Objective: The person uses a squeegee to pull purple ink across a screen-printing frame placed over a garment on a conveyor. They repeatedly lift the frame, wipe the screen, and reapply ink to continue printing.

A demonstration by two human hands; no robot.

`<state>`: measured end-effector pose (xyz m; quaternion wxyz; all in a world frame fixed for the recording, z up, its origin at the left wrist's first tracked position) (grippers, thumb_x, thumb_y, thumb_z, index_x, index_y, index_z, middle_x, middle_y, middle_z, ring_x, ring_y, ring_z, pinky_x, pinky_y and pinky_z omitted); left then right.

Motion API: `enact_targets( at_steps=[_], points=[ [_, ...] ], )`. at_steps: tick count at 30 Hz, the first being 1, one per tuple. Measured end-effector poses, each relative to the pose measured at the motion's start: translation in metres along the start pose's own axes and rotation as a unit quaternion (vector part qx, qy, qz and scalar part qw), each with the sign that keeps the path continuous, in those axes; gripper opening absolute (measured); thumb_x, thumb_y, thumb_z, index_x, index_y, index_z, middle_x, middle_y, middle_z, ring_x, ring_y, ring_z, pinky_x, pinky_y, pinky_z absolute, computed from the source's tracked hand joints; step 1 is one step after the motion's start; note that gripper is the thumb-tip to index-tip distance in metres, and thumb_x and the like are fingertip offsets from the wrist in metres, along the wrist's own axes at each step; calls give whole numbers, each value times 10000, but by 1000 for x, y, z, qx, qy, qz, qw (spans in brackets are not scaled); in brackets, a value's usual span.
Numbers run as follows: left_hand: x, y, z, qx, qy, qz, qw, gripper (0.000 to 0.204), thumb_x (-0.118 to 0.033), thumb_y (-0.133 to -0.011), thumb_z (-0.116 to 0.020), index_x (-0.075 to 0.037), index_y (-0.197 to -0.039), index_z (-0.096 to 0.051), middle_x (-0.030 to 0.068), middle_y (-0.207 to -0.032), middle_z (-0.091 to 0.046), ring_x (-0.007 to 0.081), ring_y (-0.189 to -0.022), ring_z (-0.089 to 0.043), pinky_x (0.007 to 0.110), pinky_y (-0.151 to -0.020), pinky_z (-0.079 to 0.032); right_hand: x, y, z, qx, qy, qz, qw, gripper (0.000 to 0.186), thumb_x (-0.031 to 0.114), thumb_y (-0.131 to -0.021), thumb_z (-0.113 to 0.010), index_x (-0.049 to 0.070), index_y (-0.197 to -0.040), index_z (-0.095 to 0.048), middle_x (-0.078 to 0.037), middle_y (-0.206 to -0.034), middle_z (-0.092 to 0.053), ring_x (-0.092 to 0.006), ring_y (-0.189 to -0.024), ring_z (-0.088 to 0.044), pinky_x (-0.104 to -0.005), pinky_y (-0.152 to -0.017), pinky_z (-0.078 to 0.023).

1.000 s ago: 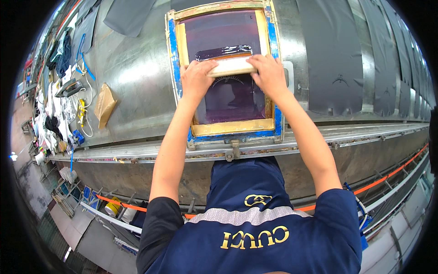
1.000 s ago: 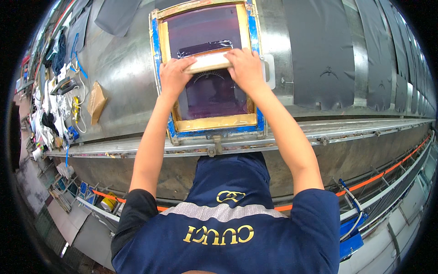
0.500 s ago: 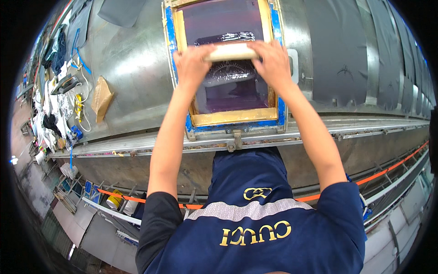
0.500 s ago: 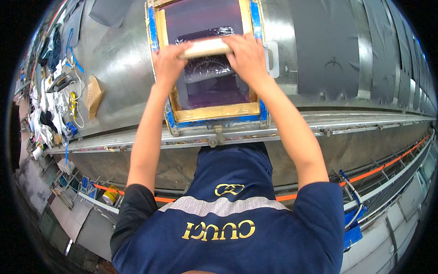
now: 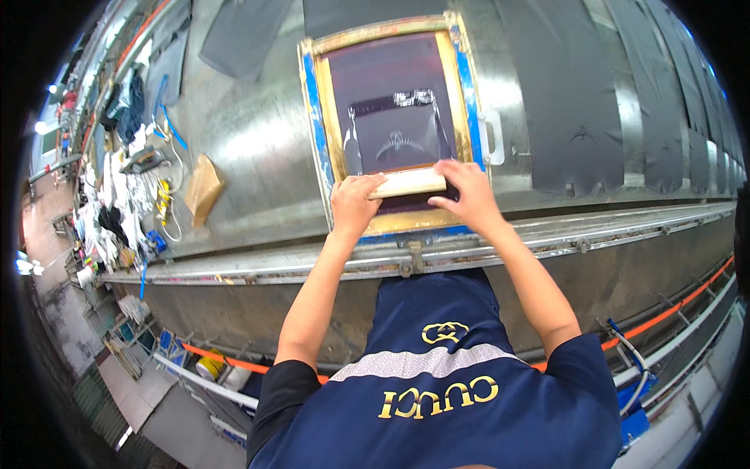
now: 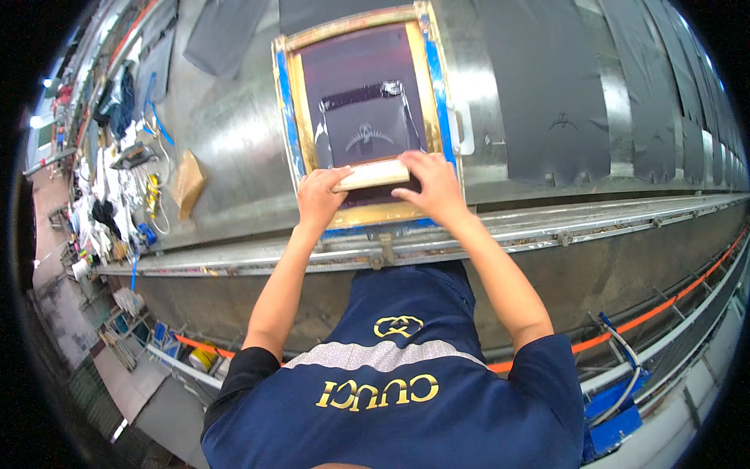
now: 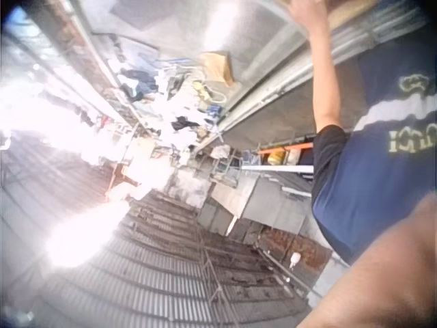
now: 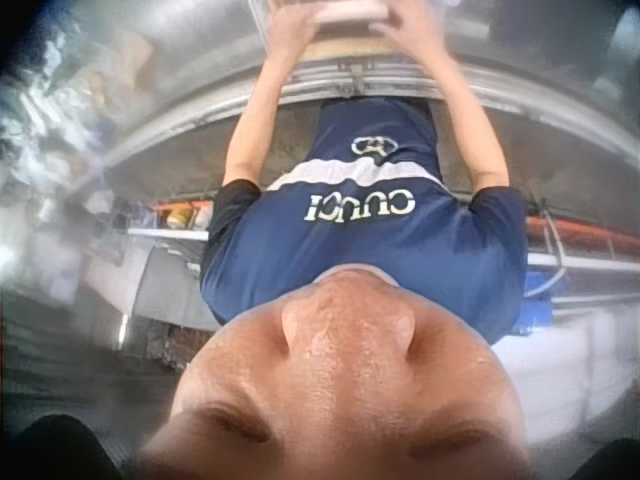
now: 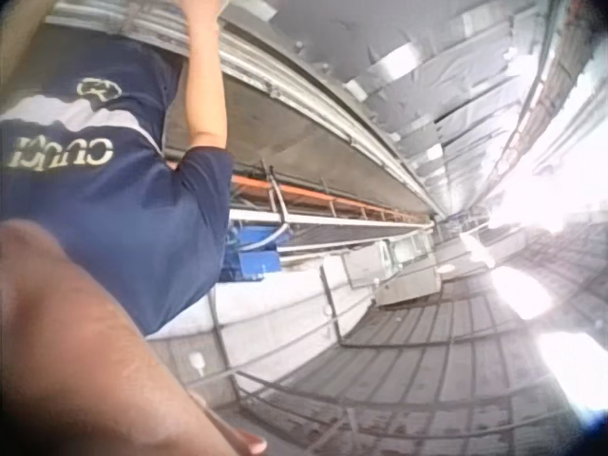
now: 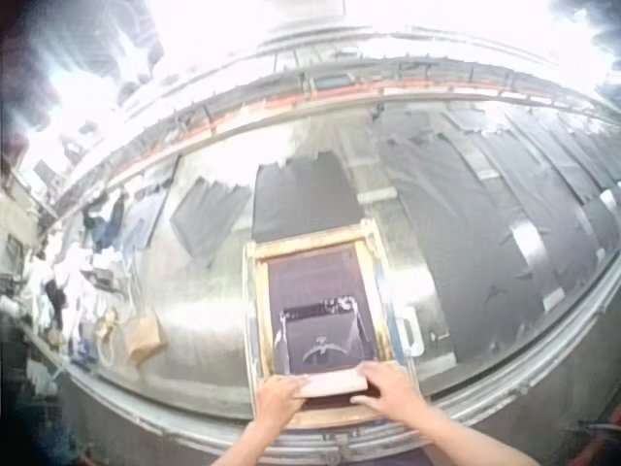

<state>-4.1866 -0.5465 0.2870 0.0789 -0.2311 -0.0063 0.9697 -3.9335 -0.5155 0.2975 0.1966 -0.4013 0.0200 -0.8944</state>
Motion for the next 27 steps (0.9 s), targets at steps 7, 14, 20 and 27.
enact_targets(
  at_steps=[7,14,20,27],
  points=[
    [27,-119,30,-3,43,43,998,337,-112,-750,-753,-209,-1071,-784,53,-1029,-762,277,-999,-694,422,-916,-485,-154,-50,-2,-187,-73,-258,945,354,260,-914,-710,138,-1244,-674,-167,-935,-693,-291,-853,-652,-425,-812,-507],
    [15,-32,-11,-127,-45,-72,988,471,-7,-726,-732,-188,-1160,-746,18,-1222,-730,223,-1170,-658,418,-950,-474,-137,-61,-7,-202,-131,-309,920,236,294,-973,-624,181,-1168,-693,-154,-743,-692,-325,-740,-688,-464,-725,-505],
    [-27,72,-15,-151,-37,-59,986,533,55,-717,-690,-161,-1203,-728,29,-1265,-714,261,-1255,-621,437,-1049,-459,-122,-60,4,-238,-141,-243,930,256,343,-991,-614,163,-1151,-701,-156,-809,-701,-319,-789,-687,-432,-741,-514],
    [9,103,37,-302,103,111,941,269,-210,-913,-733,-76,-1147,-725,133,-1301,-686,310,-1281,-593,431,-1081,-393,-101,-50,24,-222,-173,-263,923,197,251,-1029,-588,123,-1118,-709,-9,-709,-598,-109,-631,-554,-306,-589,-453]
  ],
)
Point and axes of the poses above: each hand's wrist, its own y-axis away from the middle knuckle, its own z-axis out of the back of the hand, x = y × z, the point moved 5 cm from there along -y, towards the middle knuckle
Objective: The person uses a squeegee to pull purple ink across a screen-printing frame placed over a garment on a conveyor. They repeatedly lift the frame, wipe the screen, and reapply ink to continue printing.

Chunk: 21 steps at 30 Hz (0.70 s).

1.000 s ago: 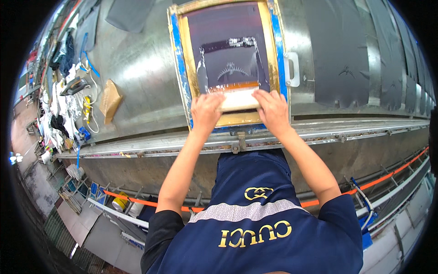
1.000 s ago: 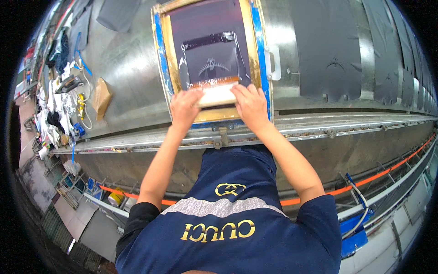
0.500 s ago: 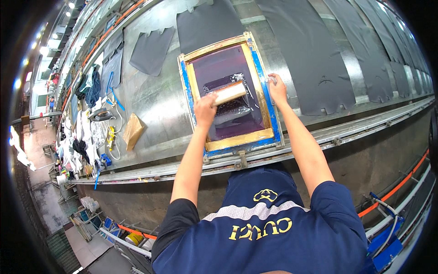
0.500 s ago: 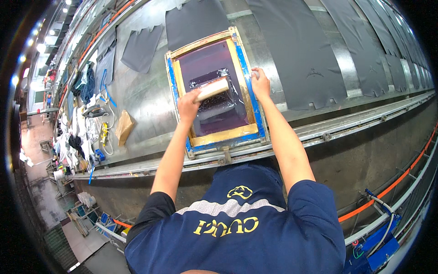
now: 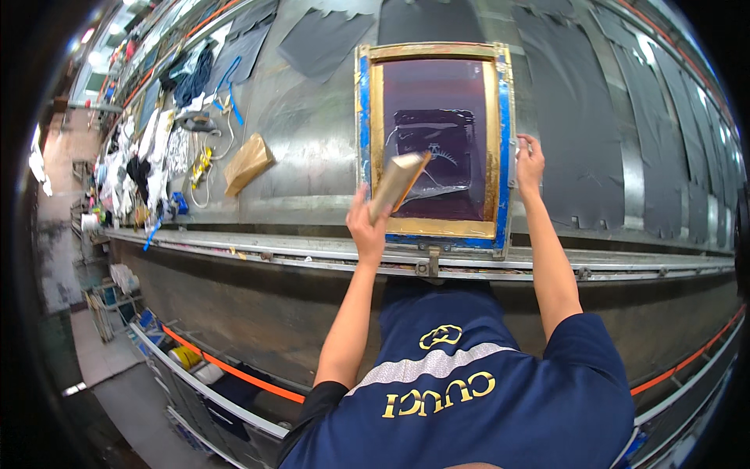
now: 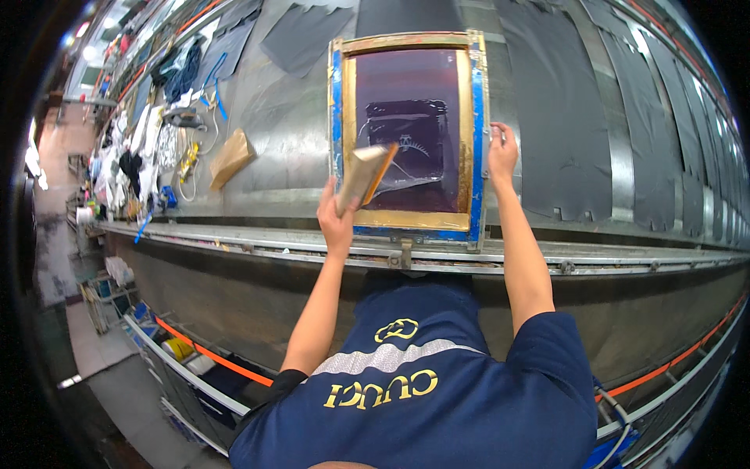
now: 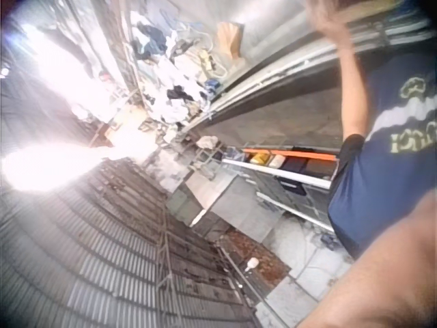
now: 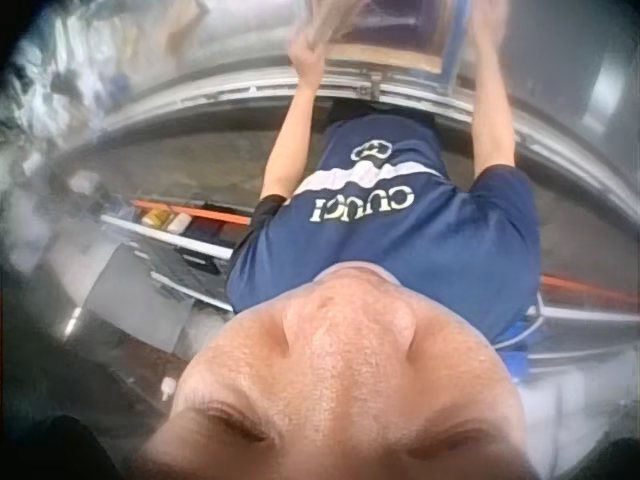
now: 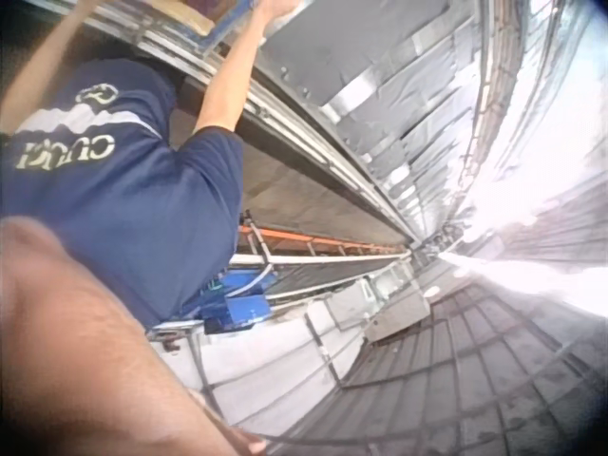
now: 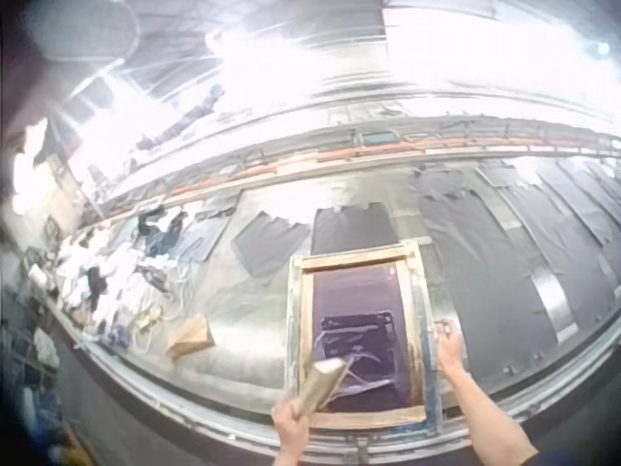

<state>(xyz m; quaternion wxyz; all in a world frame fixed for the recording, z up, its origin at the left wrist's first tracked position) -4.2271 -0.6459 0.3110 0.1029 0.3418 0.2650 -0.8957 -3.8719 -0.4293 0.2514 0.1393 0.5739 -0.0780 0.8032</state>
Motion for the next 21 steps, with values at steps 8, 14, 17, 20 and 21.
enact_targets(
  at_steps=[8,14,17,20,21],
  points=[
    [105,-28,-22,9,476,367,799,552,-459,-922,-756,-9,-1229,-668,75,-1167,-696,141,-1066,-615,314,-947,-474,113,15,13,36,-97,66,992,195,245,-1035,-627,98,-1140,-703,88,-718,-523,-8,-589,-426,-196,-501,-323],
    [88,-34,102,68,509,291,807,613,-498,-889,-779,5,-1224,-676,58,-1071,-712,117,-979,-629,302,-875,-511,199,83,33,78,-148,99,981,383,241,-1024,-600,118,-1387,-605,89,-786,-502,7,-606,-385,-180,-516,-301],
    [81,-57,228,53,533,215,817,646,-523,-872,-786,16,-1212,-685,55,-1073,-709,116,-984,-623,301,-882,-503,259,154,18,65,-219,21,973,441,306,-1007,-641,151,-1416,-584,48,-830,-514,-30,-626,-370,-201,-543,-292],
    [90,-41,349,-18,533,172,828,637,-507,-886,-778,20,-1227,-675,49,-1101,-701,106,-1006,-618,286,-889,-498,325,202,-42,168,-302,50,937,482,324,-994,-661,108,-1413,-562,33,-849,-498,-36,-607,-360,-202,-538,-300],
    [78,-46,394,-26,497,152,854,628,-496,-895,-773,20,-1237,-669,47,-1115,-697,101,-1016,-616,279,-892,-496,334,220,-56,186,-350,33,918,494,330,-991,-667,92,-1409,-556,28,-851,-492,-39,-601,-358,-202,-537,-304]
  ],
)
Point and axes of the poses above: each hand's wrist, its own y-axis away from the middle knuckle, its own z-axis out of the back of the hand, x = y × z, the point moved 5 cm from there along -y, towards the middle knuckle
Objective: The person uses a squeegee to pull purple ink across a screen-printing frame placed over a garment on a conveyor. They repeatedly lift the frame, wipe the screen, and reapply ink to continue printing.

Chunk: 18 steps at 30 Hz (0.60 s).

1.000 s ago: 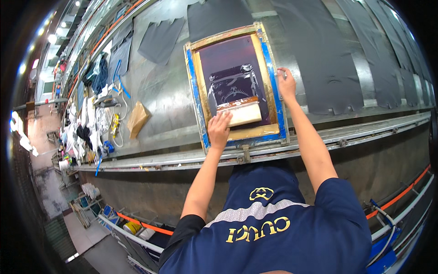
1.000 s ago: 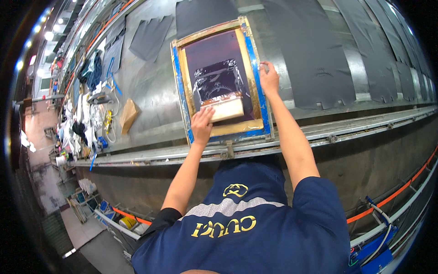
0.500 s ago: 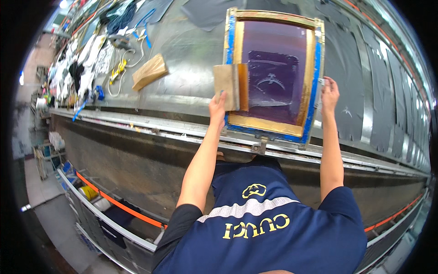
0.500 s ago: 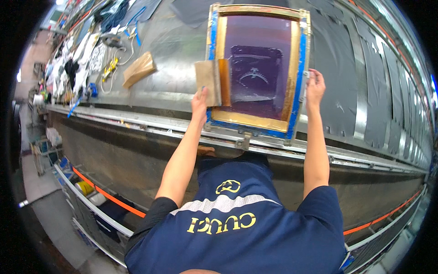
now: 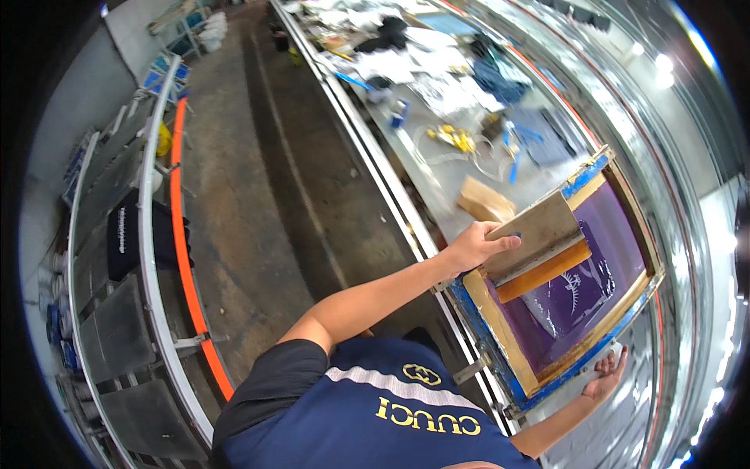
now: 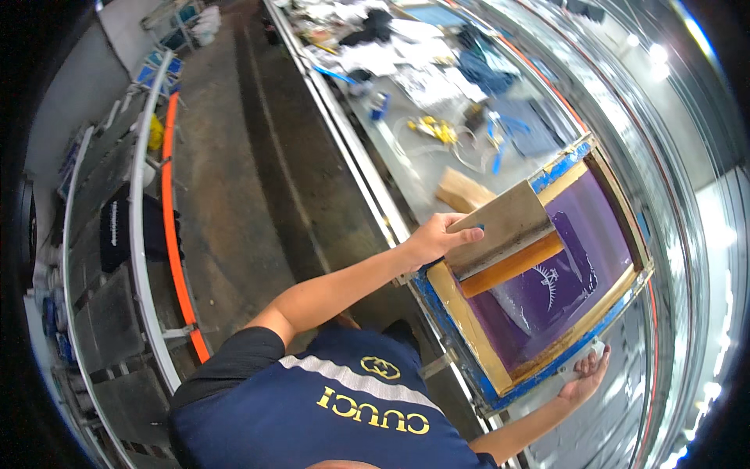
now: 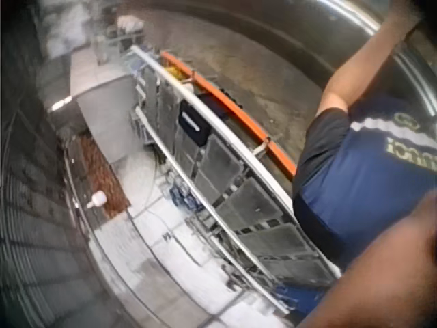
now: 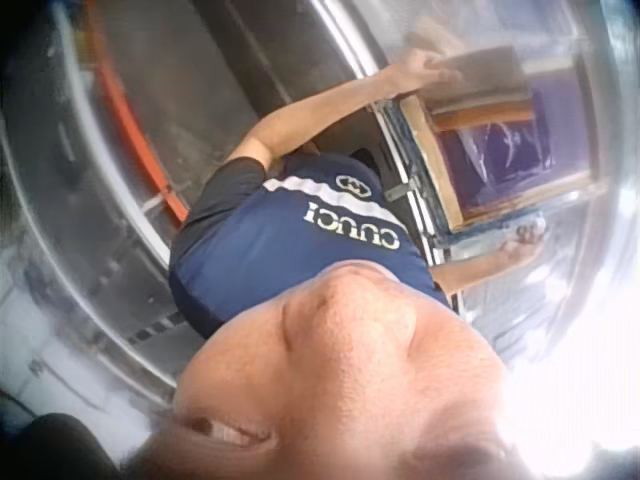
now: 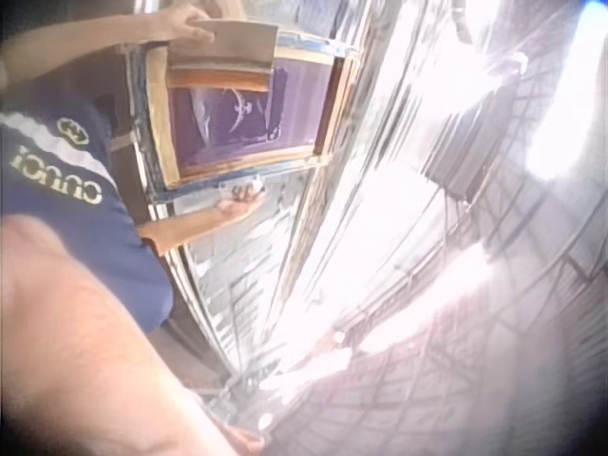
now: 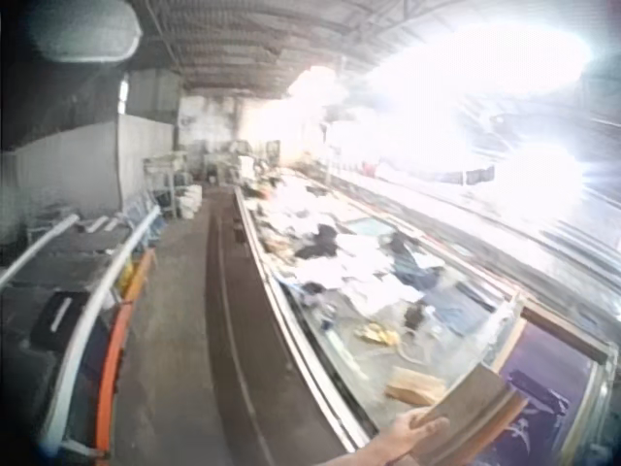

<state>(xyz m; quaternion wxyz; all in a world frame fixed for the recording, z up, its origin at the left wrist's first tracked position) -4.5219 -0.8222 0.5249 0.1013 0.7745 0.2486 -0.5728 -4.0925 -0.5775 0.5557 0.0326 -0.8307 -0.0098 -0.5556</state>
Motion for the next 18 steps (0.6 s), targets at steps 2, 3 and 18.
enact_targets(
  at_steps=[2,3,18],
  points=[
    [-112,63,-37,-58,11,19,998,614,-470,-905,-771,38,-1232,-667,45,-1118,-699,86,-999,-618,256,-890,-490,110,19,-36,69,13,-38,997,474,325,-997,-658,78,-1392,-571,28,-843,-501,-35,-608,-382,-200,-547,-327],
    [-164,89,-32,-56,4,-4,998,605,-459,-907,-773,39,-1234,-667,45,-1121,-700,81,-1000,-618,250,-893,-488,136,42,-56,95,-15,-23,995,468,324,-1002,-648,77,-1392,-572,20,-860,-521,-42,-621,-402,-204,-556,-340],
    [-161,451,421,-588,-92,-144,790,444,-325,-927,-762,1,-1215,-676,51,-1154,-679,145,-1072,-610,321,-1015,-434,-227,344,-531,483,-39,-180,856,415,315,-1004,-591,58,-1325,-644,-105,-1031,-704,-182,-907,-627,-328,-812,-492]
  ],
)
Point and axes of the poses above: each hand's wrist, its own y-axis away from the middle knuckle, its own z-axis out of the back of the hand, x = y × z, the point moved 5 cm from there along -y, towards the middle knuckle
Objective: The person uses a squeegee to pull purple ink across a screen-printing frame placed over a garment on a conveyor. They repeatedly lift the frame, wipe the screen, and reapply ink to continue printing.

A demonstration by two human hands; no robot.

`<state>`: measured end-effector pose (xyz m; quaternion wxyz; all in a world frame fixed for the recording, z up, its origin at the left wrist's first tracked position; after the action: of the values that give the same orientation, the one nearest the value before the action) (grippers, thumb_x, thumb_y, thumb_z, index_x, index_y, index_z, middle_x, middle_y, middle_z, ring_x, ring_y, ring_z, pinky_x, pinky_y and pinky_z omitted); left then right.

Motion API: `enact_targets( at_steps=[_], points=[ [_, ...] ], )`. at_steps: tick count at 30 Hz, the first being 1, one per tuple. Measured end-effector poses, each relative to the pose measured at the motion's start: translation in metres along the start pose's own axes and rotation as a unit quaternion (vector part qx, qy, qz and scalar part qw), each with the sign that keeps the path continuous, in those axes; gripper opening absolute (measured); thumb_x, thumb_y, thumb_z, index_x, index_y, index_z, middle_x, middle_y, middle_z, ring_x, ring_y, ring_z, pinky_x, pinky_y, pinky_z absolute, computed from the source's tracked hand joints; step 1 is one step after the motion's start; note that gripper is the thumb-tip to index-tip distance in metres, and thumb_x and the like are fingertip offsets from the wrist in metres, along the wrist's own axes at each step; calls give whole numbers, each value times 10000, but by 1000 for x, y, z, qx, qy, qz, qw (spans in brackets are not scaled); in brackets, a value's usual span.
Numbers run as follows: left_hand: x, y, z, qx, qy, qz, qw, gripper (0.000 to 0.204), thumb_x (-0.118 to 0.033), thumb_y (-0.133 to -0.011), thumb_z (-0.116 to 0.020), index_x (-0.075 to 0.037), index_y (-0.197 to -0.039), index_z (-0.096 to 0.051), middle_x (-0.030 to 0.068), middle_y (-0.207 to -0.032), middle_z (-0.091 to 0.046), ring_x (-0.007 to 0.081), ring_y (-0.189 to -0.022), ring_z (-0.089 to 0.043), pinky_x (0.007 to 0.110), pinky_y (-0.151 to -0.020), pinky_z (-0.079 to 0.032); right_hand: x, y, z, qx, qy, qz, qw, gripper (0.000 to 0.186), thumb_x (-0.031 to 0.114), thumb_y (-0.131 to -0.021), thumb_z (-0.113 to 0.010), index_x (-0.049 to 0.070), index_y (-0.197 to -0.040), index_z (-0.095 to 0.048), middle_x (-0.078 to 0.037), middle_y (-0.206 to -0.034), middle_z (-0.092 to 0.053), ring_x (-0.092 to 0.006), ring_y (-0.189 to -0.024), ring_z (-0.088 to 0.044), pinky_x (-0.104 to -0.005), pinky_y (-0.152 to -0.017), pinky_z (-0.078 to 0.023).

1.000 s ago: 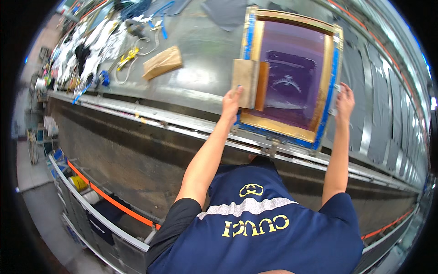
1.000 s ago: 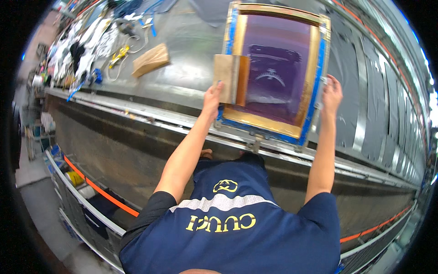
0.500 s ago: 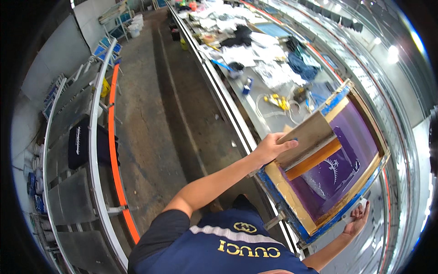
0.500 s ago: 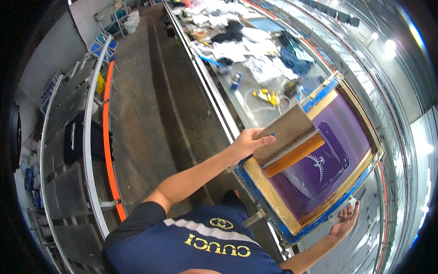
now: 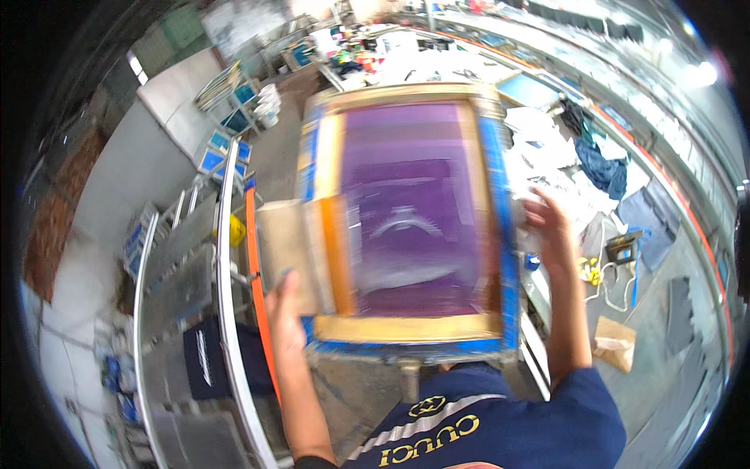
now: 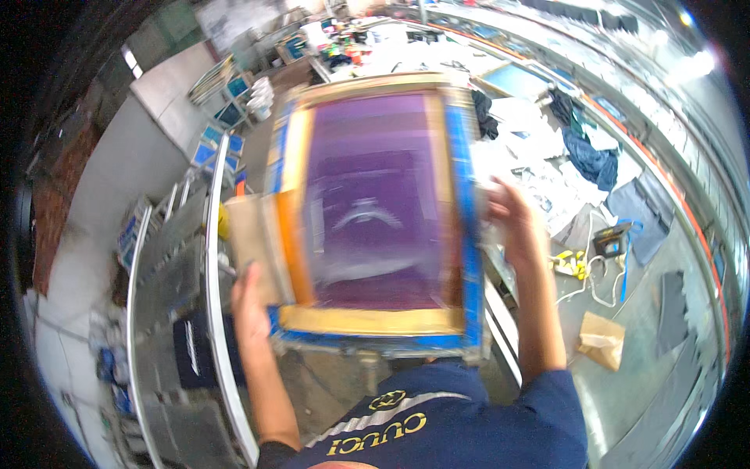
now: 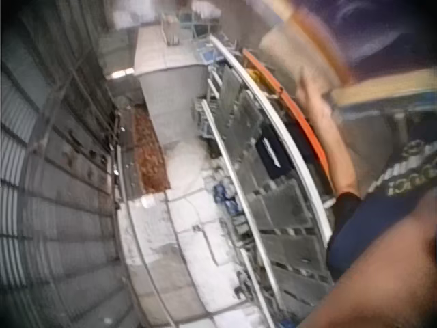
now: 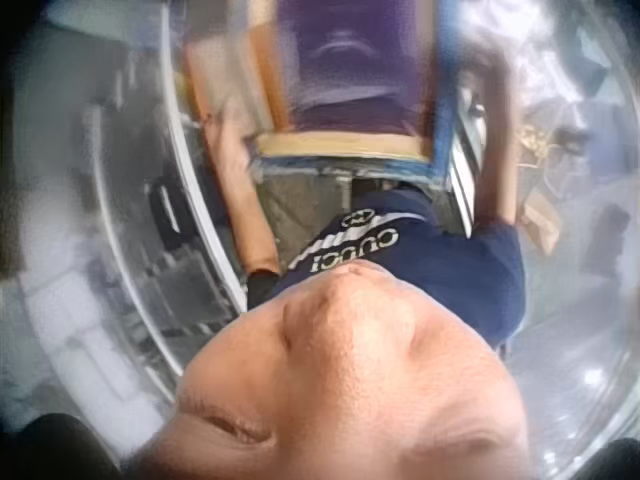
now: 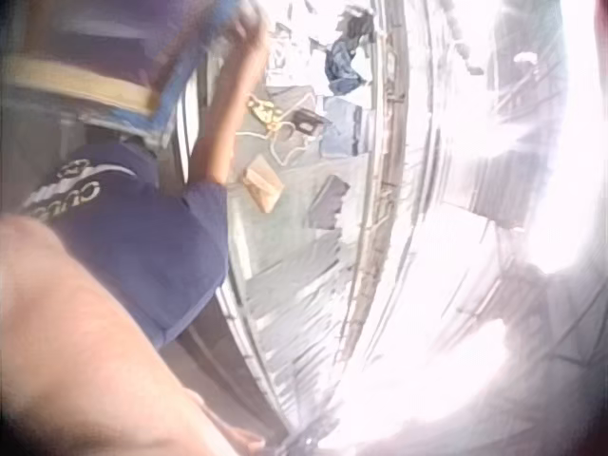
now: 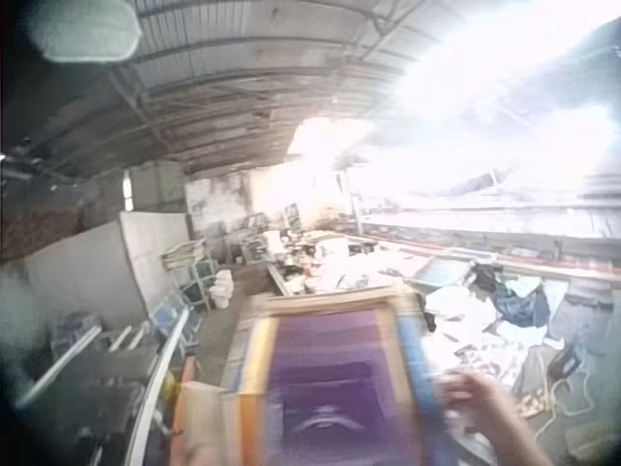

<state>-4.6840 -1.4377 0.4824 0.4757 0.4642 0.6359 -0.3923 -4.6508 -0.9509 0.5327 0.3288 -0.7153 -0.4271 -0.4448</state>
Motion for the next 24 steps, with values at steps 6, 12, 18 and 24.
enact_targets(
  at_steps=[6,12,18,24],
  points=[
    [50,-109,208,-165,-116,-15,979,658,-376,-1006,-603,43,-1484,-432,202,-1513,-457,304,-1393,-443,456,-1172,-322,-188,-97,-220,173,-56,-173,968,223,309,-951,-678,126,-1059,-744,6,-928,-651,-104,-879,-566,-300,-818,-465],
    [39,-224,261,-272,-229,-44,934,646,-326,-1028,-514,-28,-1566,-317,153,-1625,-294,277,-1498,-275,461,-1233,-149,-313,-198,-400,260,-54,-157,951,281,286,-935,-700,42,-1069,-742,-55,-1017,-718,-131,-1019,-600,-321,-963,-466],
    [11,-382,295,-240,-251,-26,937,706,-301,-1017,-517,-82,-1624,-230,113,-1700,-181,256,-1561,-182,442,-1276,-62,-333,-321,-494,229,-60,-175,956,264,339,-941,-691,107,-1061,-729,1,-973,-651,-102,-920,-553,-291,-812,-457],
    [18,-645,196,-143,-79,48,985,890,-526,-984,-615,-21,-1607,-231,111,-1690,-209,256,-1546,-216,405,-1264,-112,-385,-491,-529,98,-162,-192,963,184,233,-961,-689,104,-1089,-708,84,-801,-531,-16,-662,-404,-196,-602,-335]
  ],
)
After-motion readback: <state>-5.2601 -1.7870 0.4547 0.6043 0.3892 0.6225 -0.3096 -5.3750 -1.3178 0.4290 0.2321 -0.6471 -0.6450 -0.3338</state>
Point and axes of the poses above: each hand's wrist, its own y-axis away from the middle knuckle, its own z-axis out of the back of the hand, x = y × z, the point moved 5 cm from there along -y, towards the middle knuckle
